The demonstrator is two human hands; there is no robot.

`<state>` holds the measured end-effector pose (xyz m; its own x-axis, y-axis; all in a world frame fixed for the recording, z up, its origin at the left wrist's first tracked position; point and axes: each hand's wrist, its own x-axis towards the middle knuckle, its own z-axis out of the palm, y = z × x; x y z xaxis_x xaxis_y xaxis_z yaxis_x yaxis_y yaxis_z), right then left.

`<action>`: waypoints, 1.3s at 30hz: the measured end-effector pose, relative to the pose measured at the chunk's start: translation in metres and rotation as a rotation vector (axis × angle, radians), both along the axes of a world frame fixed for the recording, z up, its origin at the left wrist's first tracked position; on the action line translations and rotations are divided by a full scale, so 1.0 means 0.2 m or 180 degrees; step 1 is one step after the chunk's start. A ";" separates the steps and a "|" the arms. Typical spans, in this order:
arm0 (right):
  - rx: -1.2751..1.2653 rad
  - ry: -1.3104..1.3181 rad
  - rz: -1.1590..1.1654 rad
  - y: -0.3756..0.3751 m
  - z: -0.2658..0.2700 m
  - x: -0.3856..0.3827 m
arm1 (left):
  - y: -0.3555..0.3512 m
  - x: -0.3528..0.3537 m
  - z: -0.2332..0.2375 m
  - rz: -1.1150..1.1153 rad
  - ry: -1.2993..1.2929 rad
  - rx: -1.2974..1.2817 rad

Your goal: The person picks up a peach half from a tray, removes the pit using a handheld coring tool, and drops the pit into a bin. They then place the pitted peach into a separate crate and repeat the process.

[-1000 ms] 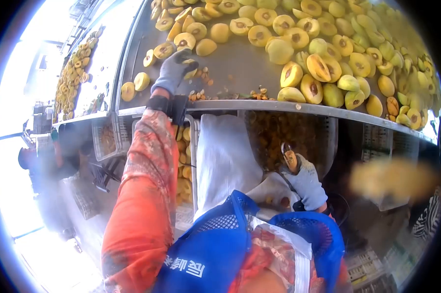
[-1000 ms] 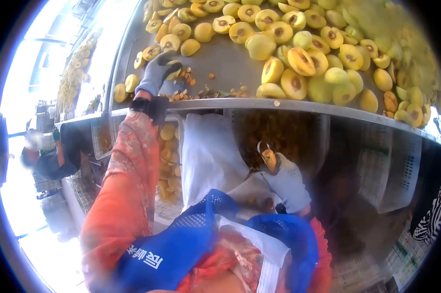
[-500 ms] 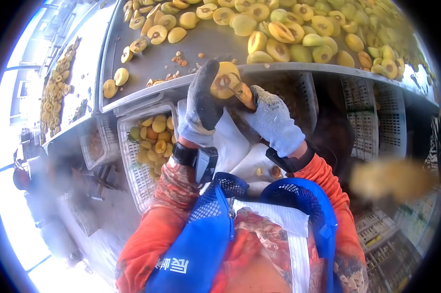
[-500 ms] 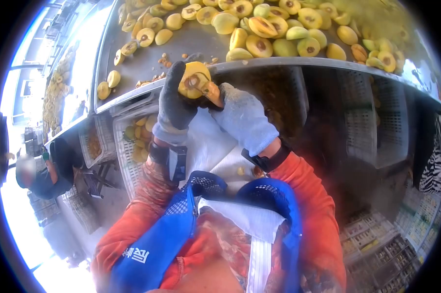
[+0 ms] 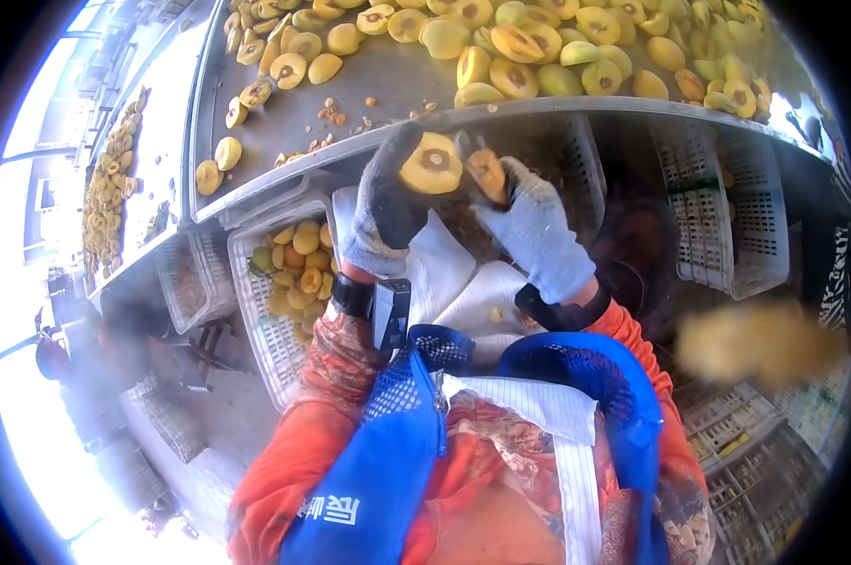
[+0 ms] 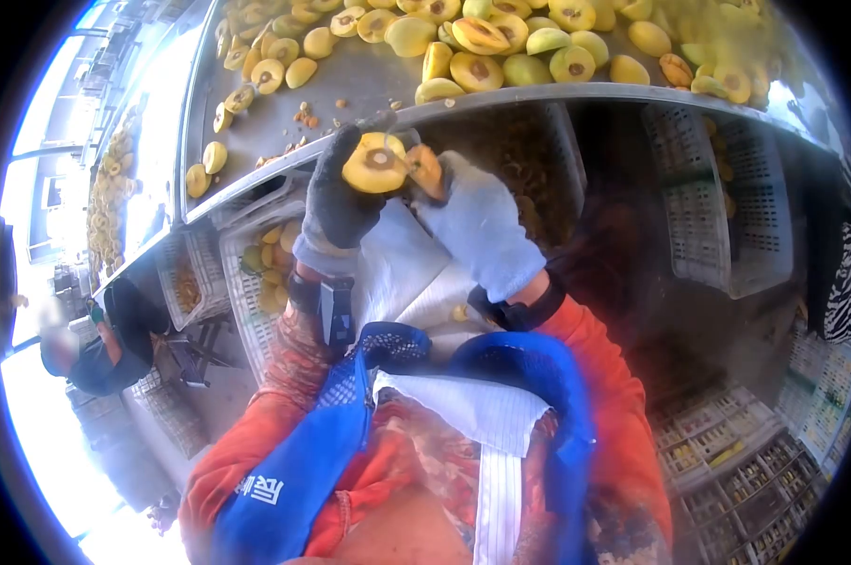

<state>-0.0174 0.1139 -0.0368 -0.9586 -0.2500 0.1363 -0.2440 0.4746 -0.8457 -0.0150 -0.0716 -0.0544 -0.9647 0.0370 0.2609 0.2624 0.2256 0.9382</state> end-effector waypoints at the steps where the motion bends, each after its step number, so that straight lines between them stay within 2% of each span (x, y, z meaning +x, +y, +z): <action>1: 0.0065 -0.0083 0.0085 0.00 -0.02 0.03 | -0.01 -0.02 0.02 -0.0062 0.0320 -0.0429; 2: 0.0120 -0.0193 0.0085 0.00 -0.03 0.04 | -0.01 -0.02 0.04 -0.0134 0.0638 -0.0861; 4: 0.0220 -0.0400 0.0080 -0.02 -0.04 0.06 | 0.06 -0.03 0.09 -0.0185 0.0067 -0.0170; 9: 0.0007 -0.0571 -0.0040 -0.08 -0.08 0.10 | 0.16 0.01 0.27 0.0270 0.0785 -0.1288; 12: -0.0353 -0.0711 0.0014 -0.11 -0.09 0.14 | 0.24 0.06 0.24 0.0689 -0.0044 0.0148; 14: -0.0499 -0.0775 0.0167 -0.10 -0.09 0.17 | 0.27 0.08 0.26 0.0729 -0.0451 0.0765; 17: -0.0594 0.0375 0.0422 -0.10 -0.11 0.17 | 0.30 0.09 0.28 0.0748 -0.0609 0.0937; 18: -0.0927 -0.0779 0.0582 -0.06 -0.10 0.18 | 0.31 0.10 0.30 0.0732 -0.0664 0.0950; 20: -0.1564 -0.3088 0.0873 0.03 0.11 0.15 | 0.32 0.11 0.33 0.0669 -0.0859 0.1050; 23: -0.1960 -0.3217 0.1621 0.12 0.16 0.15 | 0.31 0.10 0.33 0.0380 -0.0902 0.1051; 26: -0.2078 -0.3488 0.1811 0.16 0.13 0.16 | 0.31 0.09 0.36 0.0041 -0.1059 0.0771; 29: -0.2480 -0.3846 0.1512 0.19 0.19 0.20 | 0.33 0.08 0.36 -0.0186 -0.1202 0.0656; 32: -0.3660 -0.4246 0.1997 0.19 0.13 0.25 | 0.36 0.09 0.39 -0.0167 -0.1475 0.0877; 34: -0.3159 -0.3969 0.1779 0.20 0.11 0.25 | 0.36 0.11 0.35 -0.0085 -0.1565 0.1111; 36: -0.2366 -0.3523 0.1815 0.21 0.04 0.23 | 0.34 0.13 0.28 -0.0202 -0.1402 0.0662; 38: -0.2708 -0.3523 0.1929 0.18 -0.02 0.24 | 0.31 0.11 0.29 -0.0379 -0.1303 0.0140; 39: -0.2883 -0.3513 0.1984 0.17 -0.04 0.24 | 0.31 0.11 0.32 -0.0281 -0.1528 0.0462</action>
<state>0.0302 0.1489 -0.0446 -0.4617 -0.8592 -0.2204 0.7117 -0.2105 -0.6702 0.0060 -0.0094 0.0089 -0.9719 0.1201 -0.2026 -0.1939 0.0806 0.9777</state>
